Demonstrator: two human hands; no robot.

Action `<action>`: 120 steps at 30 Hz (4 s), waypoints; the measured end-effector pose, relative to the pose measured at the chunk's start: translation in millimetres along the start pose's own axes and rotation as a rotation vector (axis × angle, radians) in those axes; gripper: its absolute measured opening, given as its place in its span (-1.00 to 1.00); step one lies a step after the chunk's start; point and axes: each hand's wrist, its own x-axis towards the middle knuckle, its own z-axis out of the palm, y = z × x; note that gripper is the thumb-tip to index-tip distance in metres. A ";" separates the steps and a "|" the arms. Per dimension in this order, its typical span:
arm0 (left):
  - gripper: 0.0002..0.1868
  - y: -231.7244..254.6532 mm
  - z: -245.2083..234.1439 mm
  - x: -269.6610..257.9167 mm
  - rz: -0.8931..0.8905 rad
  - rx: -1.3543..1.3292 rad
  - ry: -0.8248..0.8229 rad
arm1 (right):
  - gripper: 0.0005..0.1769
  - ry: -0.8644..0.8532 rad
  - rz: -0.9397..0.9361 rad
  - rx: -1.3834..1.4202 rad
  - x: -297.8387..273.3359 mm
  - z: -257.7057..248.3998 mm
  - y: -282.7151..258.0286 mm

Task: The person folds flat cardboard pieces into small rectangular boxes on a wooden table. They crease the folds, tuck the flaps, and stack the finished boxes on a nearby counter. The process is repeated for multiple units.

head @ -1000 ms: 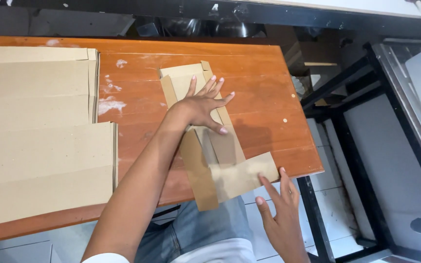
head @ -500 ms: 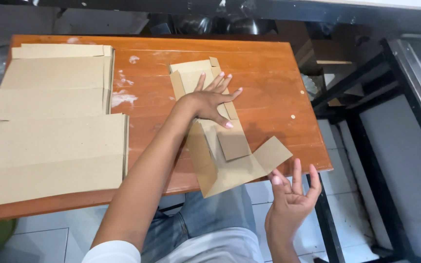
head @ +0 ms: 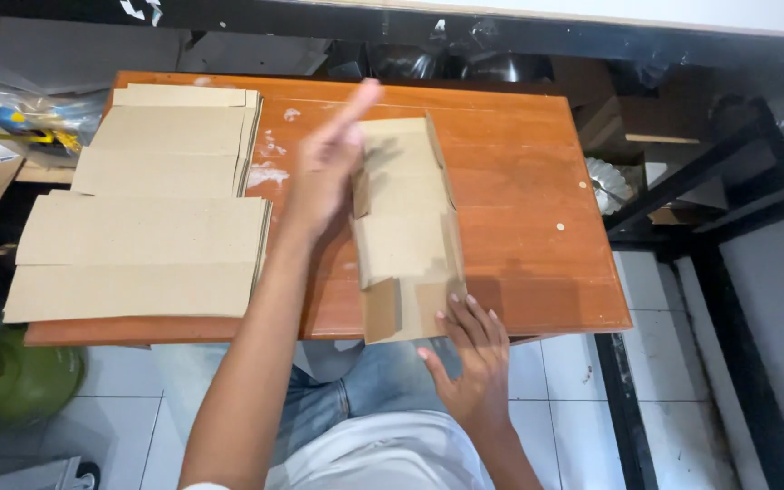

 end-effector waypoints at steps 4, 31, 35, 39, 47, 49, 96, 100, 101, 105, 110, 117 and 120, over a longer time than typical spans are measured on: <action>-0.27 23.5 5.2 -64.2 -0.032 0.174 0.422 | -0.66 0.008 0.020 0.008 5.2 -5.2 4.0; -0.32 -17.8 74.6 -137.2 -0.082 1.463 -0.154 | -0.14 -0.399 0.000 -0.492 17.5 -31.7 -2.3; -0.31 -18.4 72.2 -135.2 -0.063 1.405 -0.178 | -0.11 -0.413 0.036 -0.481 -7.2 -48.1 4.6; -0.24 -13.6 65.7 -133.7 -0.075 1.391 -0.230 | -0.59 -0.316 0.078 -0.058 -7.7 -67.8 13.8; 0.09 7.4 12.2 -129.7 -0.333 0.637 -0.284 | 0.35 -0.197 0.204 0.335 52.3 -67.1 34.3; 0.19 9.3 0.8 -126.9 -0.367 0.694 -0.389 | 0.62 -0.356 0.257 0.482 72.5 -68.4 43.6; 0.04 36.0 8.0 -39.8 -0.669 0.069 0.128 | -0.29 -0.380 0.705 0.627 189.6 -20.0 -16.0; 0.09 12.5 7.1 -52.4 -0.646 -0.009 0.190 | -0.26 -0.285 0.711 0.687 178.8 -15.4 -12.8; 0.12 2.9 5.3 -54.2 -0.630 -0.072 0.246 | -0.22 -0.271 0.699 0.685 177.9 -14.3 -11.3; 0.19 -9.1 1.6 -61.5 -0.618 -0.131 0.303 | -0.13 -0.243 0.660 0.701 175.6 -9.3 -5.7; -0.04 -28.1 4.1 -68.5 -0.566 -0.021 0.276 | -0.27 -0.308 0.670 0.641 180.5 -10.0 -14.5; -0.04 3.8 8.9 -57.9 -0.282 0.069 0.336 | -0.59 -0.412 0.708 0.504 177.9 2.6 4.5; -0.07 3.9 8.1 -57.5 -0.291 0.190 0.356 | -0.70 -0.380 0.584 0.478 170.7 9.5 19.2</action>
